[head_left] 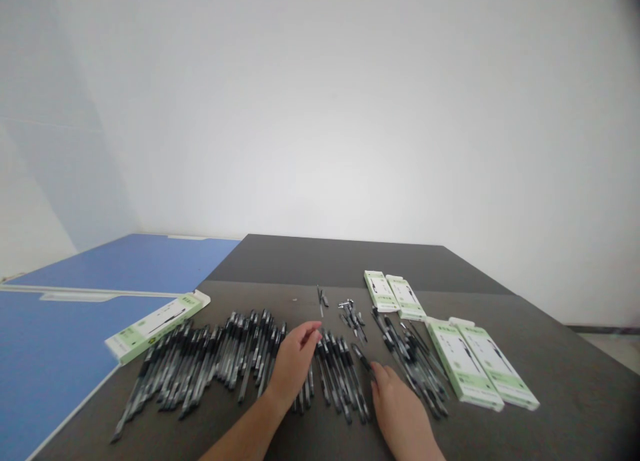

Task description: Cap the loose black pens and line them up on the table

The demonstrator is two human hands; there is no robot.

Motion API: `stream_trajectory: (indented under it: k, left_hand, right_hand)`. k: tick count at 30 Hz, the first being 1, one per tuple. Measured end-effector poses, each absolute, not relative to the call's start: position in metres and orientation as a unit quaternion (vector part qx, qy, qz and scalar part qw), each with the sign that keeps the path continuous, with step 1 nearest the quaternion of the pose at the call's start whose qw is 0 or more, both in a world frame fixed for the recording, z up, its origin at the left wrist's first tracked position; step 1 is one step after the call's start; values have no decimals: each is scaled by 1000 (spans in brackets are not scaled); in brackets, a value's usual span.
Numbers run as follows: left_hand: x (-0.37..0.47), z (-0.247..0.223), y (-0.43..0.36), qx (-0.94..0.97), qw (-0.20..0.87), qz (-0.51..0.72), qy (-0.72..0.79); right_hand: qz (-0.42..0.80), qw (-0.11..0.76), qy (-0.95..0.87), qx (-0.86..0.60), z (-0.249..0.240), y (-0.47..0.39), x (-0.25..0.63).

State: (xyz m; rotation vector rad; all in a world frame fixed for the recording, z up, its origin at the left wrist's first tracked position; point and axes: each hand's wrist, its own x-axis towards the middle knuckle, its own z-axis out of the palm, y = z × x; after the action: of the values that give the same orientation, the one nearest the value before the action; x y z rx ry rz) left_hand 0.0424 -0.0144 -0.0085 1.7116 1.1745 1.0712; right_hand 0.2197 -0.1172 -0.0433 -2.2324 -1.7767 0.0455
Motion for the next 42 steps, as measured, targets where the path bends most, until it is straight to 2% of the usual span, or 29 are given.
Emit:
stream_trajectory:
  k: [5, 9, 15, 18, 23, 31, 33, 36, 39, 42]
  left_hand:
    - [41, -15, -11, 675, 389, 424, 462]
    - [40, -21, -8, 676, 387, 424, 462]
    - [42, -19, -10, 679, 383, 425, 461]
    - [42, -18, -11, 674, 387, 430, 458]
    - [41, -17, -11, 679, 393, 422, 454]
    - [41, -14, -13, 675, 393, 425, 457]
    - [42, -11, -14, 671, 403, 424, 457]
    - [44, -9, -19, 665, 447, 408, 437]
    - [50, -8, -26, 647, 549, 367, 382]
    - [55, -7, -35, 612, 650, 319, 320]
  right_hand:
    - [15, 153, -640, -753, -33, -113, 212]
    - [-10, 141, -612, -778, -18, -112, 238]
    - [-26, 21, -553, -832, -9, -114, 281]
    - [-23, -9, -569, -822, -13, -115, 278]
    - [-52, -15, -569, -820, -18, -114, 264]
    - [-25, -11, -549, -836, -19, -105, 264]
    - [-13, 7, -547, -837, -13, -104, 260]
    - [61, 91, -572, -813, 0, -105, 247]
    - [151, 175, -607, -760, 8, -110, 224]
    - [165, 220, -616, -738, 10, -116, 204]
